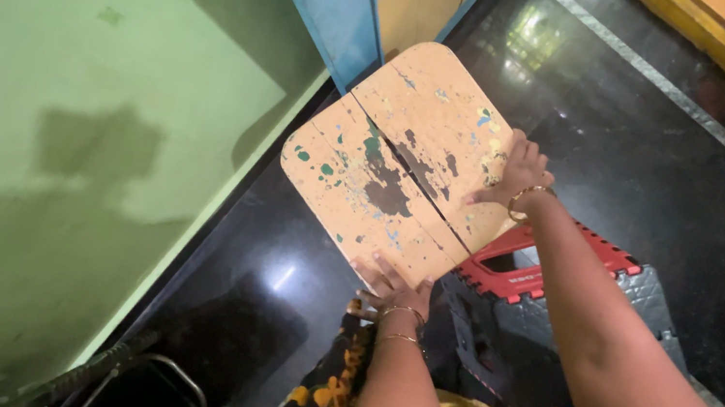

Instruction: The person moves a plastic chair and a folding stool across a tiled floor. The person repositions the chair near a bed and then unfolds and places the stool on the floor.

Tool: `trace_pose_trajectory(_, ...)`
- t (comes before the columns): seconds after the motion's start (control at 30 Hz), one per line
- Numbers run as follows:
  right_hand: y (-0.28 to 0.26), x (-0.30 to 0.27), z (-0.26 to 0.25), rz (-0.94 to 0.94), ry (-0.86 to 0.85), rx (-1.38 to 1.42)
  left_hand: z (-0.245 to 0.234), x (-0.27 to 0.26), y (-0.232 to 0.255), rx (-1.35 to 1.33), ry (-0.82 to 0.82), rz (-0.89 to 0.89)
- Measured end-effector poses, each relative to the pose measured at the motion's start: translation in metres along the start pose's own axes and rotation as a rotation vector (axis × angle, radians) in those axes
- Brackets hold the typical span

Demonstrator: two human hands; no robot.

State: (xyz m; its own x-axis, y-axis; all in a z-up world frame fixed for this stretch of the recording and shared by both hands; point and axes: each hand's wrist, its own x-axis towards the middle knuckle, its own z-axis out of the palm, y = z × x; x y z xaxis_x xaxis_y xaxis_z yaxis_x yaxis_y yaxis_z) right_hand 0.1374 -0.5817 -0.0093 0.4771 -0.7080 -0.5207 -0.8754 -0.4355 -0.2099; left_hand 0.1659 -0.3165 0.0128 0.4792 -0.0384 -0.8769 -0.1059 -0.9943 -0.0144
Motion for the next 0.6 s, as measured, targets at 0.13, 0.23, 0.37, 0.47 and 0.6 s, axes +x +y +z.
trace_pose_trajectory(0.13, 0.001, -0.007, 0.009, -0.013, 0.063, -0.006, 0.003, 0.002, -0.009, -0.003, -0.003, 0.010)
trace_pose_trajectory(0.23, -0.007, -0.015, 0.009, 0.010, 0.079, -0.008, 0.004, 0.007, -0.018, 0.006, -0.001, 0.029)
trace_pose_trajectory(0.37, -0.028, -0.035, 0.007, 0.020, 0.078, -0.034, 0.013, 0.018, -0.044, -0.017, 0.036, 0.056)
trace_pose_trajectory(0.47, -0.045, -0.061, 0.015, -0.008, 0.123, -0.011, 0.022, 0.026, -0.077, -0.067, 0.085, 0.082)
trace_pose_trajectory(0.6, -0.068, -0.094, 0.033, -0.047, 0.211, 0.038, 0.019, 0.025, -0.111, -0.079, 0.079, 0.079)
